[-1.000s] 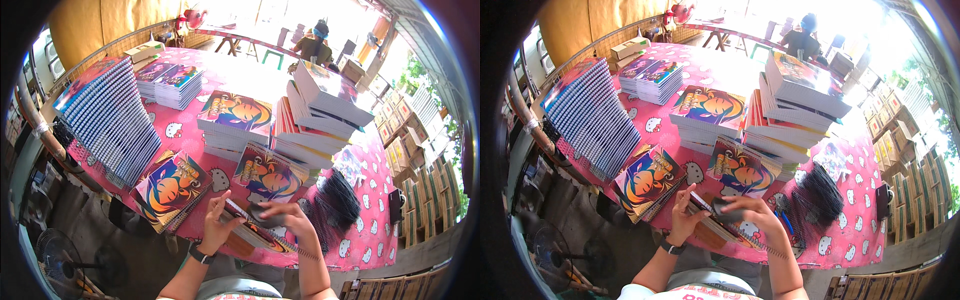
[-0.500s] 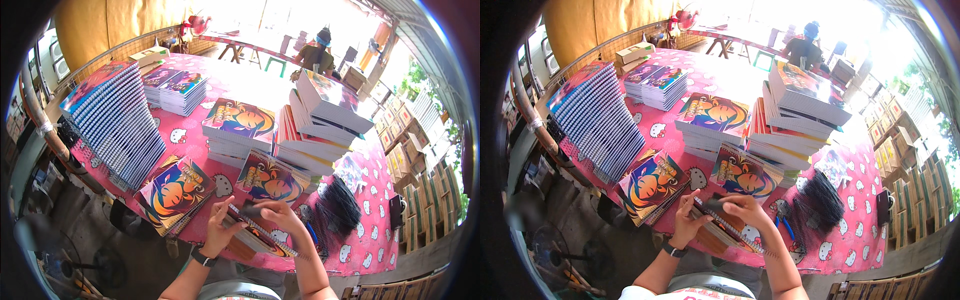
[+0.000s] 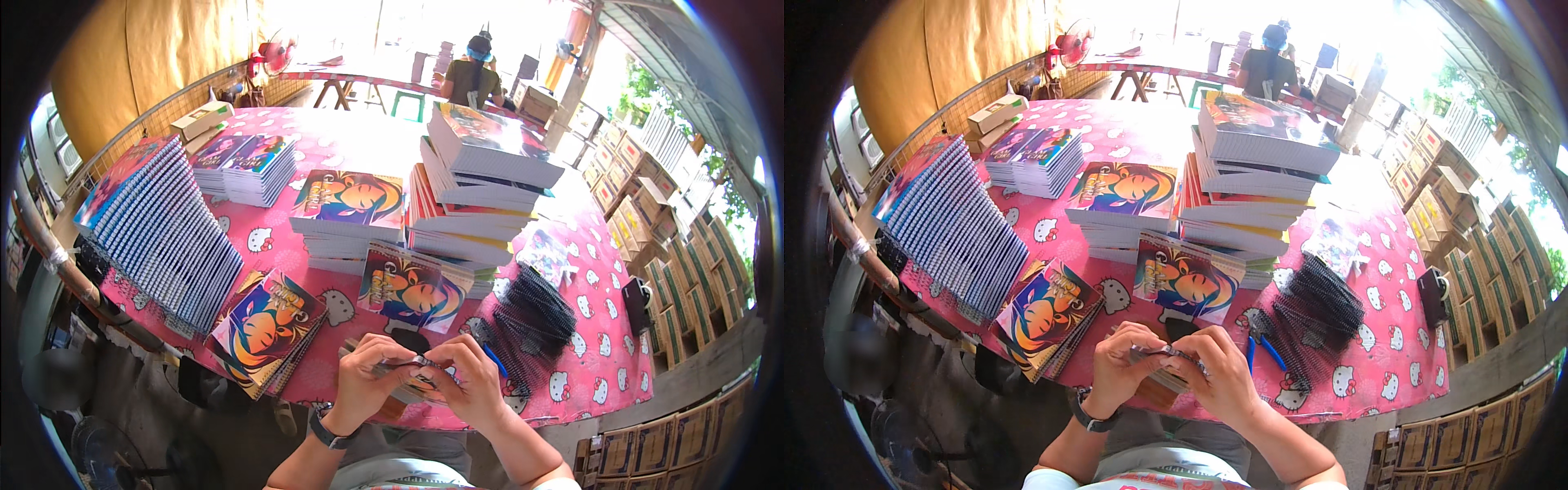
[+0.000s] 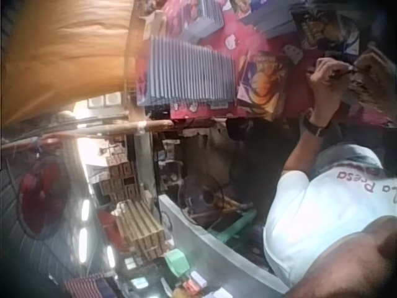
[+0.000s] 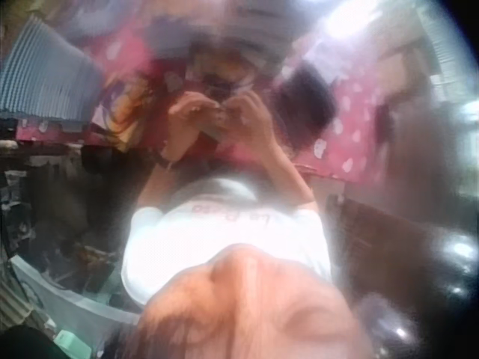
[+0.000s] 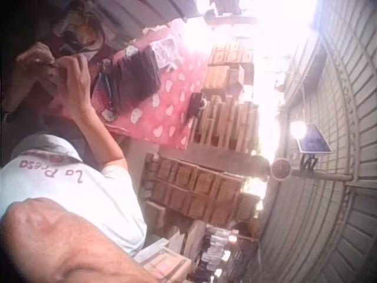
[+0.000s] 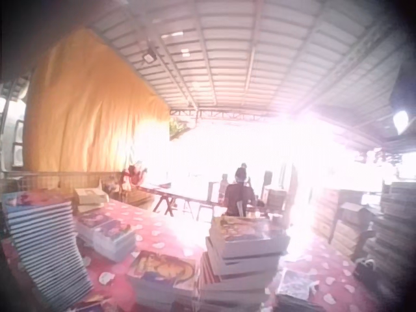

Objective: The person inserts plastic coils into pre-punched holes of notebook stacks by hand, using pliers to crimp the ends of the coils.

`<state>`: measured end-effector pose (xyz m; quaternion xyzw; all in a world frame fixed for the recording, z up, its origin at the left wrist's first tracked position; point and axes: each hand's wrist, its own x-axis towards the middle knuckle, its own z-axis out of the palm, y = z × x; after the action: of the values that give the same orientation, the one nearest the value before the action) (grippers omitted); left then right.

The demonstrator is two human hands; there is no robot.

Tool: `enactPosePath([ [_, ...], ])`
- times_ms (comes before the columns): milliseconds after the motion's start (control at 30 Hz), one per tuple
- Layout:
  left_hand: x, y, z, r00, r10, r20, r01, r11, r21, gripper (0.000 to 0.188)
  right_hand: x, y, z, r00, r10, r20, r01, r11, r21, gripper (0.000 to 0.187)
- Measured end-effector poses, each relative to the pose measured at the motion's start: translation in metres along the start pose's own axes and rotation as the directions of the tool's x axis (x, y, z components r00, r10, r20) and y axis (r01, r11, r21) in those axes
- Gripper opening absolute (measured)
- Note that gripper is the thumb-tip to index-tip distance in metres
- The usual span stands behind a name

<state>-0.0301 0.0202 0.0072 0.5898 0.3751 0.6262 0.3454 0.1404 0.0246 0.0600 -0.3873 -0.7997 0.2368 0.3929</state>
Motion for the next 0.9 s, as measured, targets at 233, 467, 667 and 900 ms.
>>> enactPosePath([
  [233,-0.004,0.001,0.001,0.995,0.064,0.075,-0.061,0.997,-0.042,0.020,-0.002,-0.004,0.001,0.991,-0.128,-0.025,0.127,0.990,-0.068,0.024],
  [467,-0.003,0.007,0.003,0.977,0.189,0.099,-0.192,0.981,0.027,0.020,0.003,-0.002,-0.015,0.971,-0.219,0.095,0.232,0.958,-0.168,0.024],
  [667,-0.005,0.003,0.009,0.981,0.112,0.160,-0.139,0.976,0.166,0.019,0.002,-0.006,-0.016,0.976,-0.184,0.113,0.207,0.948,-0.243,0.022],
  [900,0.001,0.001,0.001,0.960,0.263,0.095,-0.279,0.929,0.244,0.018,0.010,-0.008,-0.017,0.962,-0.233,0.143,0.261,0.937,-0.234,0.034],
])
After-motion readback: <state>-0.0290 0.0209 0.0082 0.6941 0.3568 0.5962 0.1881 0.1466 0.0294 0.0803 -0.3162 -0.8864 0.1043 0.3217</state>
